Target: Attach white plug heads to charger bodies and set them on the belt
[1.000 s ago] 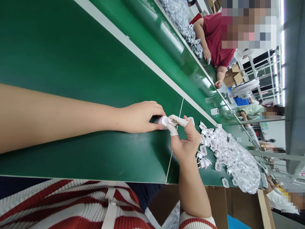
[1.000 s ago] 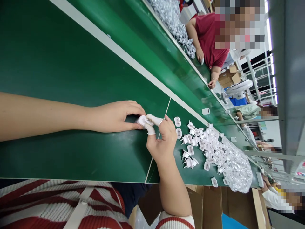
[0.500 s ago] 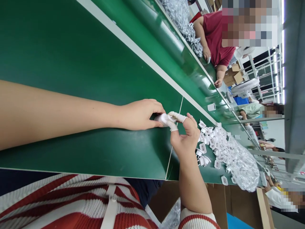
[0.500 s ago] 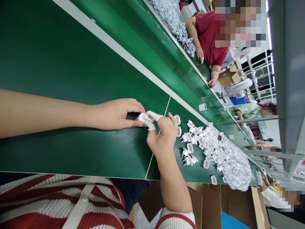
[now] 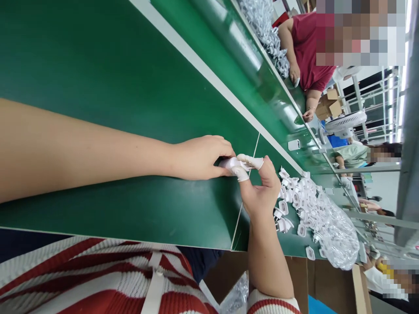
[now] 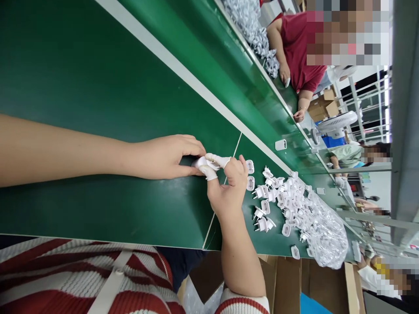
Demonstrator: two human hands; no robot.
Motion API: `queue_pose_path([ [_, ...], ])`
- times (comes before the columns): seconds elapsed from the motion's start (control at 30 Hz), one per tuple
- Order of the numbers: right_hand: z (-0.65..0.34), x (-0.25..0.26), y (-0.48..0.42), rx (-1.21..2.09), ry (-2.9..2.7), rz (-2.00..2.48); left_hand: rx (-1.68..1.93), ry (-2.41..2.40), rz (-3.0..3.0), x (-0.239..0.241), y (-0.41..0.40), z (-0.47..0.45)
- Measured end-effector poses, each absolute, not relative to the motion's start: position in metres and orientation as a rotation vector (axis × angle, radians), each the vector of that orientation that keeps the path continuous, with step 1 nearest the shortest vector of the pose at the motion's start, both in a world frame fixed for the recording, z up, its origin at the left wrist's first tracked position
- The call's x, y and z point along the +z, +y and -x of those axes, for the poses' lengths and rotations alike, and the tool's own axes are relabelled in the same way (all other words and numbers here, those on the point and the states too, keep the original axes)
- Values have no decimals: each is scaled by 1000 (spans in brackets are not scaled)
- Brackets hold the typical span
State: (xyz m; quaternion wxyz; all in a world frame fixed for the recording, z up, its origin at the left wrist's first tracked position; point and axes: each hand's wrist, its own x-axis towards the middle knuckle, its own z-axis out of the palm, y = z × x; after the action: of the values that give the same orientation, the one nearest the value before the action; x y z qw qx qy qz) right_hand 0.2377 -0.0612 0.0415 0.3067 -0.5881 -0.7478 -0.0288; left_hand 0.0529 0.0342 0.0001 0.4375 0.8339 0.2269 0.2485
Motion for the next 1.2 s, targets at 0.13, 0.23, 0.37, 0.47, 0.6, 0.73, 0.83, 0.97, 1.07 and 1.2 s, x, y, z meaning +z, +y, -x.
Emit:
queue_pose_path([
  [0.13,-237,51,-60,-214,-2101,1621,575,582,-2077,4,34,-52],
  [0.23,-237,52,-60,-235,-2139,1634,556,588,-2101,6,34,-52],
  [0.37,-237,44,-60,-252,-2060,1612,596,583,-2105,4,34,-50],
  [0.47,-234,36,-61,-171,-1998,1608,629,575,-2053,2,34,-49],
  [0.6,-236,33,-63,-19,-1919,1620,618,539,-2045,4,31,-50],
  [0.73,-257,39,-59,-90,-1792,1812,567,689,-1894,7,41,-58],
  [0.83,-275,45,-55,-207,-1628,2332,713,931,-1778,9,73,-66],
  [0.97,-287,48,-53,-16,-1628,2669,895,1272,-1749,14,138,-75],
  [1.07,-287,48,-53,12,-1771,2557,949,1461,-1753,19,182,-77],
  [1.2,-281,46,-53,5,-1865,2414,1003,1638,-1717,16,215,-76],
])
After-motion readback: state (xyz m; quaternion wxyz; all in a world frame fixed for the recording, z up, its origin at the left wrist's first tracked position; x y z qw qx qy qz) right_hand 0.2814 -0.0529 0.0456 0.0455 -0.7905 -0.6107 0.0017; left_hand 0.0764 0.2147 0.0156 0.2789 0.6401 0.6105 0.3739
